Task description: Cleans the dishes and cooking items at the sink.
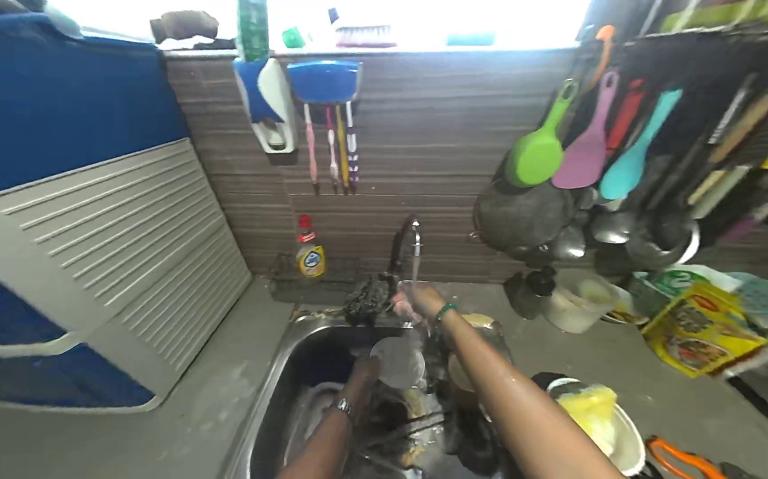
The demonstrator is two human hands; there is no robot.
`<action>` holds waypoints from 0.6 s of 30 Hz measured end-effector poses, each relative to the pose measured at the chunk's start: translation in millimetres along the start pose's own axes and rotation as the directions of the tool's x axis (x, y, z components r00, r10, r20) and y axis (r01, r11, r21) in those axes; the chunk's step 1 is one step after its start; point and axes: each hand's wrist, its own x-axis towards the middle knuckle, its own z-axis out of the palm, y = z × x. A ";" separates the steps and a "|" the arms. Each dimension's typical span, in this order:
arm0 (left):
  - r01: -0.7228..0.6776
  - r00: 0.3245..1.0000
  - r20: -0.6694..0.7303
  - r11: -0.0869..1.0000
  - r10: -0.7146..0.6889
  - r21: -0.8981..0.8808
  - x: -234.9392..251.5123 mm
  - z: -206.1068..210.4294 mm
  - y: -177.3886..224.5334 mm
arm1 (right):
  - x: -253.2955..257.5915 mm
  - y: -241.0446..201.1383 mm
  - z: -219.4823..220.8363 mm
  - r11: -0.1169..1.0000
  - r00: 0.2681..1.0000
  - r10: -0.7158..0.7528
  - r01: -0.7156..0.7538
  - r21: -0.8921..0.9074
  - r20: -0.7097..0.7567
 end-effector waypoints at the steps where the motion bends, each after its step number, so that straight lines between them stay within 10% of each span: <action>1: 0.040 0.999 0.025 0.995 -0.038 -0.091 2.3 12.8 2.6 | 0.0 1.0 -3.1 1.000 0.999 -0.010 0.010 -0.006 0.040; 3: 0.023 0.998 0.064 0.991 -0.015 -0.128 4.7 30.3 8.5 | -6.0 -5.1 -9.7 0.999 0.983 -0.014 0.023 -0.047 0.182; 5: -0.131 0.985 0.141 0.970 0.103 0.205 -11.4 31.6 22.6 | -14.5 -10.7 -19.6 0.993 0.925 -0.083 0.107 -0.043 0.371; 8: -0.285 0.956 0.232 0.748 0.179 0.599 -21.0 32.6 43.1 | 1.1 -4.3 -31.5 0.939 0.955 -0.130 0.205 -0.276 0.267; 10: -0.255 0.965 0.162 0.886 0.207 0.388 -11.5 40.1 46.7 | -4.2 -10.8 -28.4 0.938 0.956 -0.131 0.205 -0.278 0.264; 13: -0.292 0.953 0.236 0.784 0.190 0.548 -18.1 26.2 53.4 | -9.1 -28.6 -17.2 0.939 0.970 -0.185 0.222 -0.264 0.157; 15: -0.199 0.971 0.169 0.960 0.167 0.197 -12.9 32.6 55.7 | 5.9 -30.6 -7.9 0.871 0.955 -0.293 0.245 -0.426 -0.048; 18: 0.076 0.991 0.129 0.963 -0.044 -0.257 -3.9 41.2 60.5 | 34.3 -24.6 13.4 0.749 0.948 -0.314 0.282 -0.600 0.053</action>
